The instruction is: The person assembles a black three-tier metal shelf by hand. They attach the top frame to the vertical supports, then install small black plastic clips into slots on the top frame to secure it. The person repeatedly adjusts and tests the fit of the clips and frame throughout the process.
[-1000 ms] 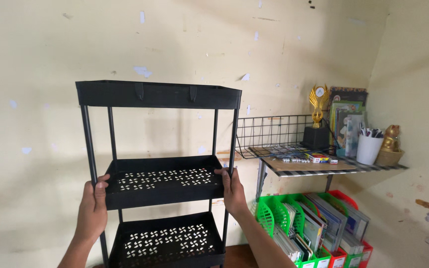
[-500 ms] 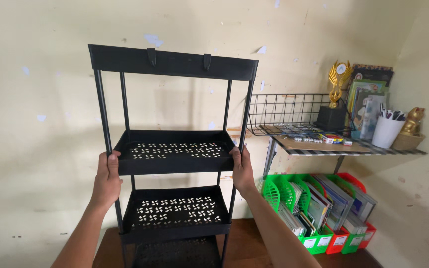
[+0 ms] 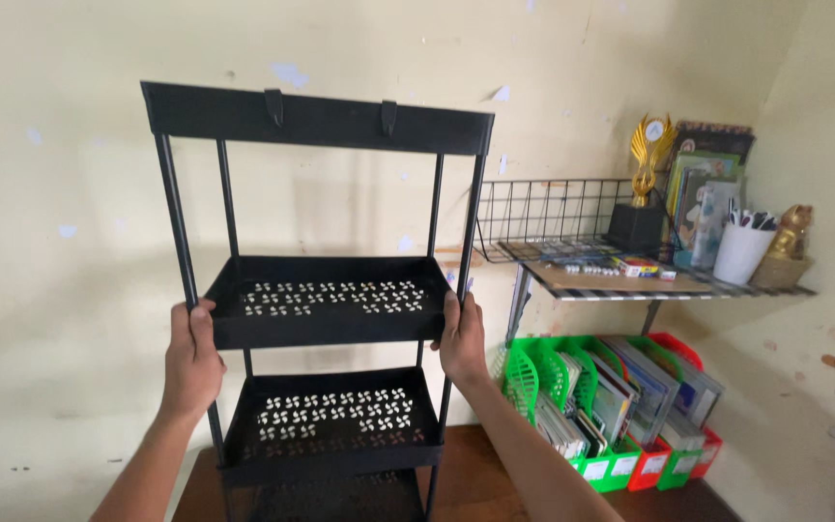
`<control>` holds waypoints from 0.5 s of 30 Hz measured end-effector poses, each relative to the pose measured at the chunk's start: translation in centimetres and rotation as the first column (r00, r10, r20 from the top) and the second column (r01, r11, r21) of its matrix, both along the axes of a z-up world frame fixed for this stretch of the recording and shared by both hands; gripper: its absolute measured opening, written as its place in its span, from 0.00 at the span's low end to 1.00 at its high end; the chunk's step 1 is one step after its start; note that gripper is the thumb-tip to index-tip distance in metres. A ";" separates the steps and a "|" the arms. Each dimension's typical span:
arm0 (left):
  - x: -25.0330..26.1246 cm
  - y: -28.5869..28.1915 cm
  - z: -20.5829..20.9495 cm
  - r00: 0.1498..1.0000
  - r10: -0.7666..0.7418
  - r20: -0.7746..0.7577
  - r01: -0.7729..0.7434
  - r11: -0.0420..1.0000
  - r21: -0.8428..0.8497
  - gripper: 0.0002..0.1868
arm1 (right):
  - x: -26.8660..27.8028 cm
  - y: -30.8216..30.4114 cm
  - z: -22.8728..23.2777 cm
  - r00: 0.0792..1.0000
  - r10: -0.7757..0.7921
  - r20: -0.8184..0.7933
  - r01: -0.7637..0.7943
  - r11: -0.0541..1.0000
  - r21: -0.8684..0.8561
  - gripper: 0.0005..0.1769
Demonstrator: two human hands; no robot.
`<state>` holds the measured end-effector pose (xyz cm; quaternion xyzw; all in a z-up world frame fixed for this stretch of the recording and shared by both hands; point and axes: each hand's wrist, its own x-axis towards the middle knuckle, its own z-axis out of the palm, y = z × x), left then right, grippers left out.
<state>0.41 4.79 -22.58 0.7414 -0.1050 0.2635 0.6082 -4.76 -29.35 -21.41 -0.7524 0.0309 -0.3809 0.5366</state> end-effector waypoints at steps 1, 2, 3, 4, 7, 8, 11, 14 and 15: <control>-0.4 0.0 -0.1 1.000 0.010 0.024 -0.010 1.000 -0.009 0.26 | -0.3 0.3 0.2 1.000 -0.009 0.008 0.009 1.000 0.000 0.27; -0.7 0.0 -0.2 0.999 0.021 0.047 -0.020 1.000 -0.018 0.26 | -0.6 0.5 0.4 1.000 -0.018 0.016 0.018 1.000 0.000 0.27; -1.1 0.0 -0.9 0.998 0.030 0.062 -0.028 0.999 -0.029 0.27 | -1.0 0.7 0.2 0.999 -0.029 0.016 0.029 1.000 -0.001 0.27; -1.2 0.2 -1.7 0.996 0.025 0.088 -0.023 1.000 -0.021 0.28 | -1.4 0.8 -0.1 0.999 -0.028 0.018 0.028 1.000 0.011 0.27; -0.8 0.5 -4.3 0.996 0.004 0.089 -0.005 1.000 0.004 0.28 | -1.7 0.7 -1.3 0.998 -0.025 0.062 0.024 1.000 0.015 0.25; -0.4 0.7 -5.4 0.999 -0.002 0.036 0.002 1.000 0.012 0.26 | -1.6 0.7 -2.2 0.995 -0.018 0.099 0.019 1.000 -0.005 0.25; 0.6 1.0 -9.9 0.999 -0.033 -0.044 0.034 0.999 0.021 0.21 | -0.6 0.4 -5.8 0.999 -0.004 0.048 0.002 1.000 0.027 0.26; 1.4 1.1 -15.1 0.997 -0.054 -0.052 0.056 0.998 0.029 0.15 | -0.7 -0.6 -11.8 0.991 0.059 -0.117 -0.060 0.998 -0.003 0.18; 1.5 1.2 -16.9 0.998 -0.050 -0.047 0.052 0.998 0.027 0.13 | -1.0 -0.7 -14.1 0.980 0.095 -0.175 -0.102 0.994 -0.033 0.16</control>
